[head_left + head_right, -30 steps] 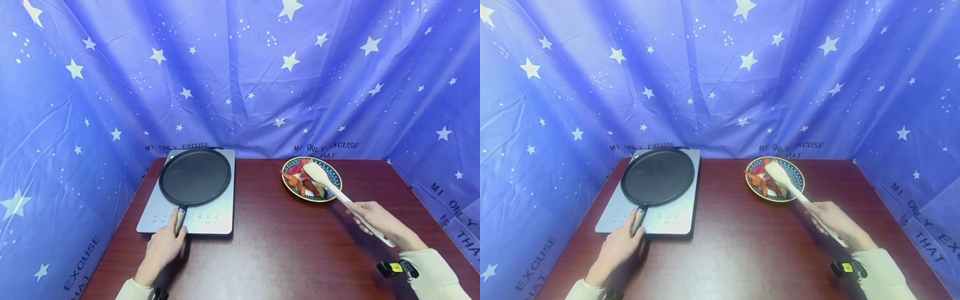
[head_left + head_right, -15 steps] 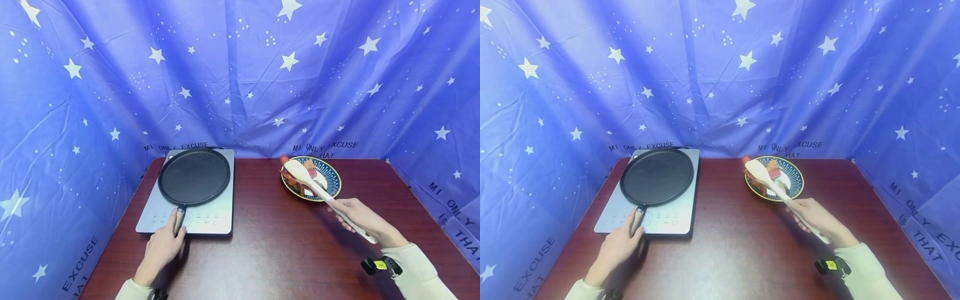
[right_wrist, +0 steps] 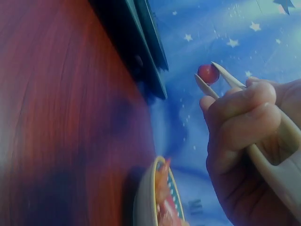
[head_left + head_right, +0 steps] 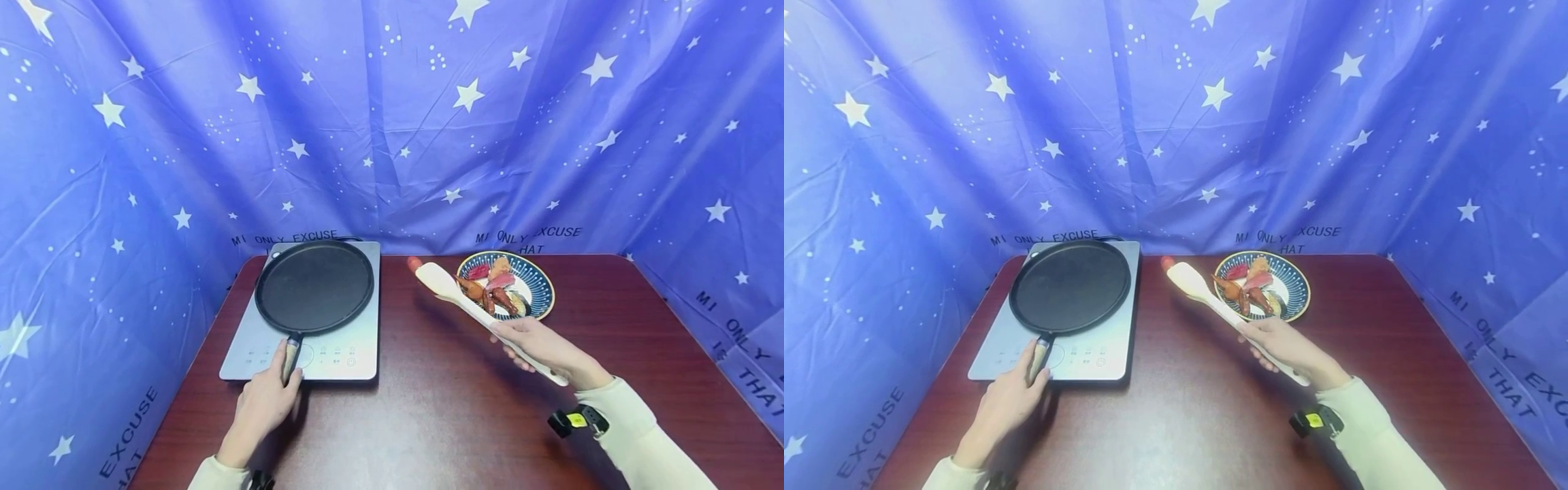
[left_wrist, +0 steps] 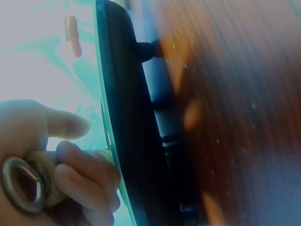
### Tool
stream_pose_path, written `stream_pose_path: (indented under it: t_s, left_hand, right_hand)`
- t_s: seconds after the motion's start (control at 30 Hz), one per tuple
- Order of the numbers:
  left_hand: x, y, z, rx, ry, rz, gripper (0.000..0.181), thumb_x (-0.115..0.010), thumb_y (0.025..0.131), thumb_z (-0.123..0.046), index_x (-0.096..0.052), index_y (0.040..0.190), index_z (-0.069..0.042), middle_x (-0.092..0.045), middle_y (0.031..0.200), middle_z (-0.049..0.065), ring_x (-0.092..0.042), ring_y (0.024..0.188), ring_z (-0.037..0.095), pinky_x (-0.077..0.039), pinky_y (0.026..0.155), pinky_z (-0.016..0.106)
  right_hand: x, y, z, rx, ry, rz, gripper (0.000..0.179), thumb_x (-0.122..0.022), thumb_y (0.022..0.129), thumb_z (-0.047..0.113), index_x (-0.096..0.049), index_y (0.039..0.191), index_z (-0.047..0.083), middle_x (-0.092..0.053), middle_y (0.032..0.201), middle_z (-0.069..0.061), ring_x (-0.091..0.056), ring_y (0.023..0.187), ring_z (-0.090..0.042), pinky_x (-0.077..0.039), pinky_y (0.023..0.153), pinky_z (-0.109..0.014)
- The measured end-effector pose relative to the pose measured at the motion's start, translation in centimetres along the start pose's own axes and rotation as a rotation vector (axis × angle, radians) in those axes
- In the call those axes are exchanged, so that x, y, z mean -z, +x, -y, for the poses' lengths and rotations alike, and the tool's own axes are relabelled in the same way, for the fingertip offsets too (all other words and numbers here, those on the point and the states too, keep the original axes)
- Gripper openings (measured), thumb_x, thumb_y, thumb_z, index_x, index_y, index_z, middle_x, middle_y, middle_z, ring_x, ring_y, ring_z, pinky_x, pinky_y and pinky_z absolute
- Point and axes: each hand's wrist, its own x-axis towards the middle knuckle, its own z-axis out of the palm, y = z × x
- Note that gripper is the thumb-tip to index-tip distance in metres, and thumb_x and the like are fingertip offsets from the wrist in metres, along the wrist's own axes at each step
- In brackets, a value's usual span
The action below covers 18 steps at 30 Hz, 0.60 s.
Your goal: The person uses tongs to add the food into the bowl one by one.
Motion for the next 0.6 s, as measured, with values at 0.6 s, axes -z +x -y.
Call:
stream_pose_path:
  t_s: [0.6]
  left_hand:
    - [0.0,0.1,0.0,-0.01,0.004,-0.007,0.064,-0.052,0.091,-0.033,-0.032,0.147,-0.008,-0.064,0.1,0.028,-0.062,0.077,0.04,-0.045,0.06,0.052]
  right_hand:
    - [-5.9,5.8,3.6,0.076,-0.035,0.105,0.04,-0.048,0.098,0.033,-0.061,0.09,-0.003,-0.05,0.06,-0.004,-0.046,0.04,-0.01,-0.037,0.035,-0.023]
